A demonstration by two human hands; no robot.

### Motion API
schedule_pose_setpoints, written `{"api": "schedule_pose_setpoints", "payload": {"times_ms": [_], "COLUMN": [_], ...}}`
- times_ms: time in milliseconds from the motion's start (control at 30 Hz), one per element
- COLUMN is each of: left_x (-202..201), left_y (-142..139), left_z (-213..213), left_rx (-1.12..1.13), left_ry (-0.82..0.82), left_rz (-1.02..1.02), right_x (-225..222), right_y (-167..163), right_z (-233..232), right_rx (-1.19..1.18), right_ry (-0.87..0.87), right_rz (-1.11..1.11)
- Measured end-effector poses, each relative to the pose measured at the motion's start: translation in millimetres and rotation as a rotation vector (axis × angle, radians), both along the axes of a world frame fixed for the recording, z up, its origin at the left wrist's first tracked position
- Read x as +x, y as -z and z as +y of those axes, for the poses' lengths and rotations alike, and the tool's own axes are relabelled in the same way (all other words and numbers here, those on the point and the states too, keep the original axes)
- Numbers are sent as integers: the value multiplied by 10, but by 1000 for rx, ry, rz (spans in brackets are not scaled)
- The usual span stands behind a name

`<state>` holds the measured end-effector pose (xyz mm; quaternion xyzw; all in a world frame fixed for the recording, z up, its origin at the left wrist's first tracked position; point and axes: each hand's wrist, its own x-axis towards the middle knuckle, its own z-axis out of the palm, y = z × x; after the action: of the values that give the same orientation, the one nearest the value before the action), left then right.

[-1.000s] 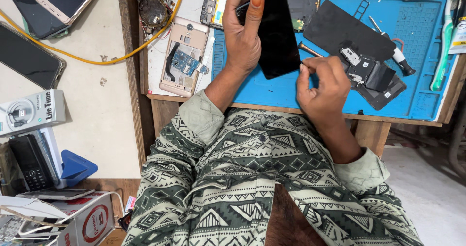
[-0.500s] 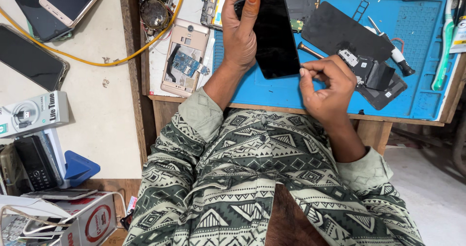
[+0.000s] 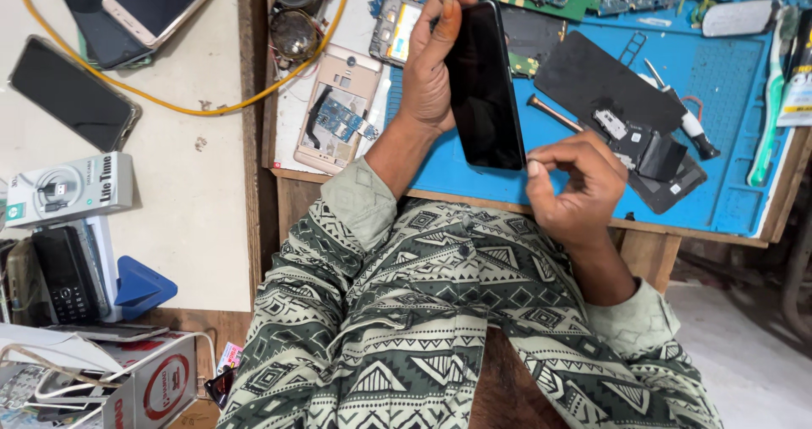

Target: The person repairs a smartphone at a workbench, using a screwdriver to unscrew and pry open the phone's back cover and internal components. They handle the battery, mid-frame, and small screws, then align the cover and press it back onto the phone body.

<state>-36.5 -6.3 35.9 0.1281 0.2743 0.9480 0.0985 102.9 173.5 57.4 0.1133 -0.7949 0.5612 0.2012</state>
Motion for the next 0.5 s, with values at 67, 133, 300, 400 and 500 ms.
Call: {"api": "schedule_pose_setpoints", "payload": {"times_ms": [67, 133, 300, 400, 500], "left_x": [-13, -16, -32, -39, -59], "left_y": [-33, -44, -42, -66, -100], "left_z": [0, -10, -27, -30, -28], "left_rx": [4, 6, -9, 4, 5], "left_ry": [12, 22, 42, 61, 111], "left_rz": [-16, -28, -43, -25, 4], "right_x": [-1, -33, -123, -115, -128], "right_y": [-26, -29, 8, 37, 71], "right_z": [5, -4, -21, -32, -37], "right_rx": [12, -5, 16, 25, -34], "right_ry": [16, 39, 71, 81, 77], "right_rz": [9, -32, -121, -120, -139]}}
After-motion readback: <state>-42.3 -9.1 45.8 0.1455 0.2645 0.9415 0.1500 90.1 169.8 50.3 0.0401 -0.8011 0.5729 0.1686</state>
